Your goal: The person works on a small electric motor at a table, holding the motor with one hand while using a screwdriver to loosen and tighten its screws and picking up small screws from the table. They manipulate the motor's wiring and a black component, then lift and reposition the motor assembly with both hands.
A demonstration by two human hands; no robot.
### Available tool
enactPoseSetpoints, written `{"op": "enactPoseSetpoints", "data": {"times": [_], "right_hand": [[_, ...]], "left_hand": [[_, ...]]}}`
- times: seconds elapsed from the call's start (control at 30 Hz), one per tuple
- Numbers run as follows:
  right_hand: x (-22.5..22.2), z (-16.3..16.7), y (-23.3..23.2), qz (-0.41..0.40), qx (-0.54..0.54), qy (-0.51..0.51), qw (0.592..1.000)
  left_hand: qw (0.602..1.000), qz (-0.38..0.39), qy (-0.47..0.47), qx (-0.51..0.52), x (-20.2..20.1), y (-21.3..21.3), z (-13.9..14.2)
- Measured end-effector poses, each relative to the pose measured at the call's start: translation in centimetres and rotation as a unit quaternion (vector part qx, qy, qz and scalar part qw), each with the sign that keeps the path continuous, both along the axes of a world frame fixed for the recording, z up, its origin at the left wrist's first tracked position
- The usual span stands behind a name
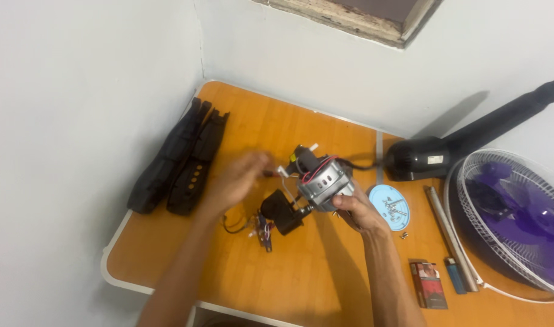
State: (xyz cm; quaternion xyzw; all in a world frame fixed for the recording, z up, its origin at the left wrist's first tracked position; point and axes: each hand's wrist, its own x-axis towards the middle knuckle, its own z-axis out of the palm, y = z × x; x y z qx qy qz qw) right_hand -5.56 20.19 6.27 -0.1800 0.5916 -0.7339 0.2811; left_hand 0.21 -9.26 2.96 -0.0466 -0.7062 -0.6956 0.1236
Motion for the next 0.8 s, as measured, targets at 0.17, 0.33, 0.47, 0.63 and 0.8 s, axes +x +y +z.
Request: {"op": "enactPoseSetpoints", "data": {"times": [0.17,0.33,0.47,0.63,0.8], "right_hand": [[0.3,0.1,0.3,0.05,0.0,0.054,0.997],[-0.2,0.0,0.2,0.002,-0.029,0.012,1.0],[-1.3,0.2,0.1,0.03,-0.06,-0.001,0.998],[-1.5,0.0,-0.7,0.035,-0.075,-0.009,0.997],[-1.7,-0.2,-0.6,0.023,-0.077,-0.005,0.997]], "left_hand": [[0.952,-0.246,-0.173,0.065,0.2,0.1,-2.3],[0.954,-0.215,-0.187,0.094,4.0,-0.1,-3.6],[0.957,-0.25,-0.131,0.069,5.6,-0.2,-2.9],[0.949,-0.242,-0.157,0.13,6.1,1.2,-1.3],[0.973,-0.166,-0.155,0.041,6.7,1.3,0.0]]}}
